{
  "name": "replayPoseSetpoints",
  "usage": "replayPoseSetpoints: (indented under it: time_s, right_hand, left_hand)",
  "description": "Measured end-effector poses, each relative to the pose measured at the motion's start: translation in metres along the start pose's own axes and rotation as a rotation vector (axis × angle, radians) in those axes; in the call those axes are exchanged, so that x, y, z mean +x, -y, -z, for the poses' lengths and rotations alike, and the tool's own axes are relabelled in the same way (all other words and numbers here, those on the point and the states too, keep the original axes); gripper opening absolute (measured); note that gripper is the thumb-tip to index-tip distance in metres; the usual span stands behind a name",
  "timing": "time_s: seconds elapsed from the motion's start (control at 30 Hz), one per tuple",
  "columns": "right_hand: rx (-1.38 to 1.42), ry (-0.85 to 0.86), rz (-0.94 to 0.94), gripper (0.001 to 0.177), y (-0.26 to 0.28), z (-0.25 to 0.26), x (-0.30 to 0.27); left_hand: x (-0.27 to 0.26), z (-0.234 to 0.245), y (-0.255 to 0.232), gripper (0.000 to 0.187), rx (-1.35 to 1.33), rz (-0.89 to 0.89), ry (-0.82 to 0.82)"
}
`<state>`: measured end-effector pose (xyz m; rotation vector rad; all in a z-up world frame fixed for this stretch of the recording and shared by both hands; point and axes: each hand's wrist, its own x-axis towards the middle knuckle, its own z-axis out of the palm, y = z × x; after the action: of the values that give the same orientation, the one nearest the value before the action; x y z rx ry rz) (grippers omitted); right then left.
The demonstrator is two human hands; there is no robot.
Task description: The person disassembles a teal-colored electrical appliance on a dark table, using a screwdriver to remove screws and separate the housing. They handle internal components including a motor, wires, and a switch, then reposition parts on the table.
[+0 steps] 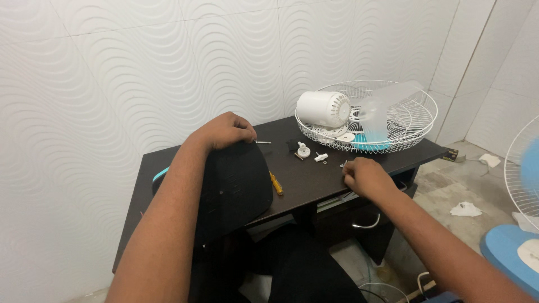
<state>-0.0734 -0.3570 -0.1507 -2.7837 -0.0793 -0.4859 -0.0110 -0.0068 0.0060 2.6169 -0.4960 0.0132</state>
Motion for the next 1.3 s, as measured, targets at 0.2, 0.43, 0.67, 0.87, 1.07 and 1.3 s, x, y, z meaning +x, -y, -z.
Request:
replayPoseSetpoints:
  time_s: [0.2,0.43,0.67,0.87,1.07,1.3]
  right_hand:
    - [0.075,-0.086,-0.027,0.032,0.002,0.014,-0.016]
    - [0.212,-0.436,0.281,0.023,0.014,-0.011,-0.078]
    - [0.158,-0.423,0.150,0.020,0.015,-0.016,-0.046]
    - [0.074,-0.276,-0.045,0.024,0.017,-0.019,-0.014]
    - [-0.006,-0.148,-0.101,0.018,0.015,-0.015,-0.002]
    - [0.139,-0.139,-0.232,0.017,0.006,-0.014,-0.014]
  left_hand:
    - [-0.003,0.001,0.001,0.028,-0.025,-0.031,0.000]
    - [-0.002,0.002,0.000,0.028,-0.042,-0.033,0.001]
    - [-0.001,0.002,0.005,0.027,-0.065,-0.079,0.002]
    - [-0.003,0.001,0.002,0.027,-0.069,-0.034,-0.014]
    - [-0.005,0.002,-0.001,0.027,-0.025,0.001,-0.023]
    - [-0.002,0.000,0.001,0.027,-0.027,-0.017,-0.022]
